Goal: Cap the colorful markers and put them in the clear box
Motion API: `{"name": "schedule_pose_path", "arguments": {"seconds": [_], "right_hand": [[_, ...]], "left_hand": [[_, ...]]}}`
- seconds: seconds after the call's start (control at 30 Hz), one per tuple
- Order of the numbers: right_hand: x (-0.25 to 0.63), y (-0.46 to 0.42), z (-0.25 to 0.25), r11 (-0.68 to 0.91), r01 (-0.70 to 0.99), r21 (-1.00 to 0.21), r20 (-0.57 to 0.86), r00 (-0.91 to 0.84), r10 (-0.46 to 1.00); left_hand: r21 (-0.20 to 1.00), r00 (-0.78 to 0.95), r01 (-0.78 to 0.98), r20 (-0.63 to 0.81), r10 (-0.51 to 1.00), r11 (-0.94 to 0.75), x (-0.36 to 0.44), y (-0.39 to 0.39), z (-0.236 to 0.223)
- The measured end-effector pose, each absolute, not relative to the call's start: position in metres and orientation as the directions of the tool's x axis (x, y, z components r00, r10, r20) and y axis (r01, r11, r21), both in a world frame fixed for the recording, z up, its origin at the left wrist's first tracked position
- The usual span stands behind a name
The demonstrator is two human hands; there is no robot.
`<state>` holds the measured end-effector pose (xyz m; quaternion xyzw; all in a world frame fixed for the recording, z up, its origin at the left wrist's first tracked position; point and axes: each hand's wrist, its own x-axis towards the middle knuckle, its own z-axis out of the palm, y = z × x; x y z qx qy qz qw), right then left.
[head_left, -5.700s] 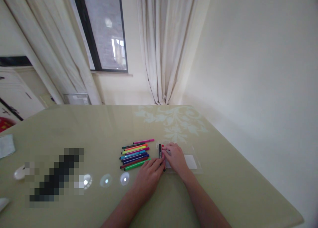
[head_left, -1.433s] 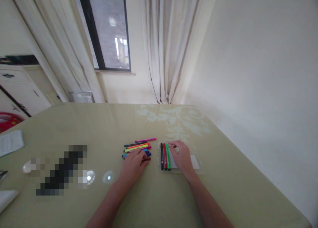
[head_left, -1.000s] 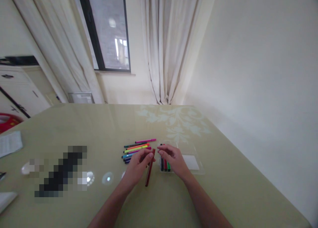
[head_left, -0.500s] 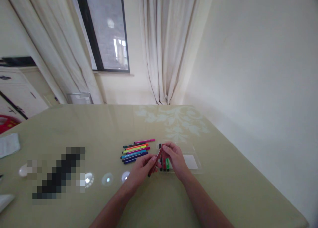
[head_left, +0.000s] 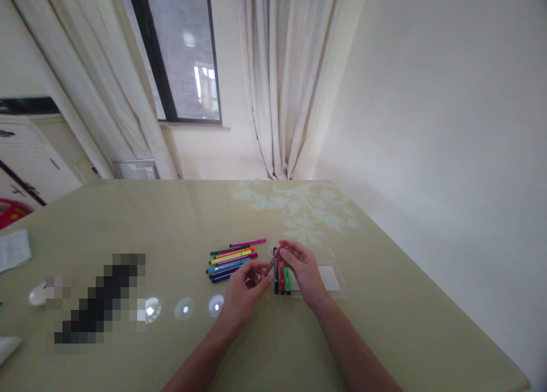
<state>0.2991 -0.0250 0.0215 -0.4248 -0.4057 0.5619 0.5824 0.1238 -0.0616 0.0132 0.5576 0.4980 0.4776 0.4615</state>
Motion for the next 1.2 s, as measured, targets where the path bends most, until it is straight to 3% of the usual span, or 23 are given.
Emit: {"name": "schedule_pose_path", "arguments": {"seconds": [0.2,0.3,0.43,0.53,0.73,0.9,1.2], "right_hand": [[0.299,-0.026,0.024,0.01,-0.296,-0.955,0.004,0.02,1.0],[0.309,-0.023,0.028,0.077,-0.229,-0.97,0.054,0.103,0.993],[0.338,-0.014,0.031,0.125,-0.086,-0.988,0.094,0.296,0.95],[0.355,-0.008,0.027,0.043,0.021,-0.999,0.048,0.282,0.958],[0.352,-0.002,0.005,0.058,0.222,-0.973,0.078,0.082,0.994],[0.348,-0.002,-0.001,0.085,0.283,-0.955,0.104,0.05,0.993],[0.346,-0.006,0.004,0.109,0.352,-0.93,0.112,-0.012,0.994]], "left_hand": [[0.978,0.074,0.161,0.121,0.99,-0.132,0.124,-0.062,0.01],[0.926,0.183,0.293,0.19,0.965,-0.238,0.125,-0.067,0.007],[0.646,0.437,0.533,0.342,0.832,-0.546,0.13,-0.074,-0.002],[0.441,0.575,0.601,0.341,0.743,-0.667,0.134,-0.076,-0.01],[0.272,0.586,0.692,0.33,0.74,-0.669,0.135,-0.074,-0.013],[0.127,0.633,0.704,0.334,0.698,-0.699,0.135,-0.074,-0.017],[0.091,0.648,0.703,0.327,0.688,-0.706,0.135,-0.073,-0.015]]}}
